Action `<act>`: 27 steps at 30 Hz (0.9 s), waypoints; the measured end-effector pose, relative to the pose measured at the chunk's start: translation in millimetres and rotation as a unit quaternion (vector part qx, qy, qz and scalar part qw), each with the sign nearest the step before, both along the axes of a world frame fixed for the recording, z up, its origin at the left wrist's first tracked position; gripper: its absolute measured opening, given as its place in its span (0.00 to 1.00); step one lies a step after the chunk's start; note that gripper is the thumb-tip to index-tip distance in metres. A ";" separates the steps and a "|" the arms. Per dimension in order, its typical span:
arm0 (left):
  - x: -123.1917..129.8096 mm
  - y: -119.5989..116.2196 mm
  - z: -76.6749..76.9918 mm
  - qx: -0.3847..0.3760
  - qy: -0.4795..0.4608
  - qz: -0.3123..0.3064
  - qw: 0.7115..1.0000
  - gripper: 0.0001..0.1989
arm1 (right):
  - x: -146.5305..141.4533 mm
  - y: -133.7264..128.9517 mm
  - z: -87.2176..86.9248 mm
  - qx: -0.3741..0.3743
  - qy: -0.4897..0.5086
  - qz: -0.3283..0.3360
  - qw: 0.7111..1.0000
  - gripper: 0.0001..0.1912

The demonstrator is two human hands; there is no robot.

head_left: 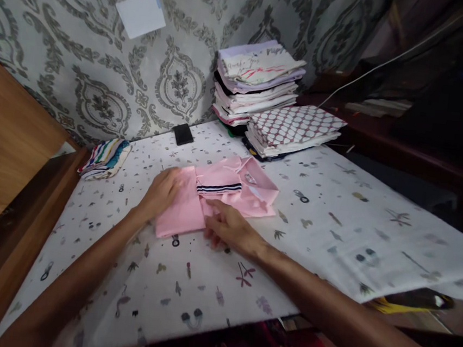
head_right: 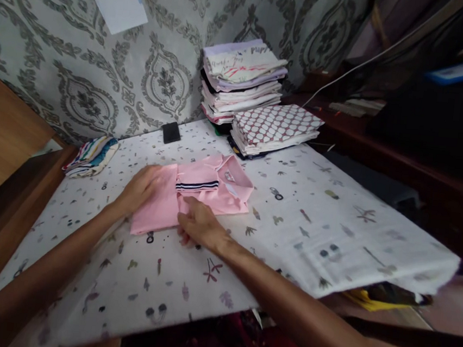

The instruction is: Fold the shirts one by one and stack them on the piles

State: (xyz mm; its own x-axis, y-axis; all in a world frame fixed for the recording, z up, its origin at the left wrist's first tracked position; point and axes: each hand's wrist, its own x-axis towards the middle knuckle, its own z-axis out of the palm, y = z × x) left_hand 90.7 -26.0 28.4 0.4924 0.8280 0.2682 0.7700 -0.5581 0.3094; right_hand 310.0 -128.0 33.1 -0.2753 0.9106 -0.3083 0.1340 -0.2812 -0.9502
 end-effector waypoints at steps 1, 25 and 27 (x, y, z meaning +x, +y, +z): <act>-4.0 -16.9 -2.2 -0.012 0.017 -0.011 1.000 0.24 | 2.7 0.5 0.0 0.042 -0.041 -0.004 0.998 0.30; -41.3 -147.3 -6.1 0.060 0.172 -0.053 0.982 0.23 | -37.4 33.9 -15.4 0.427 -0.299 0.228 0.822 0.08; -38.6 -144.0 -7.4 0.052 0.202 -0.020 0.978 0.25 | -38.5 34.1 -17.8 0.418 -0.287 0.212 0.835 0.09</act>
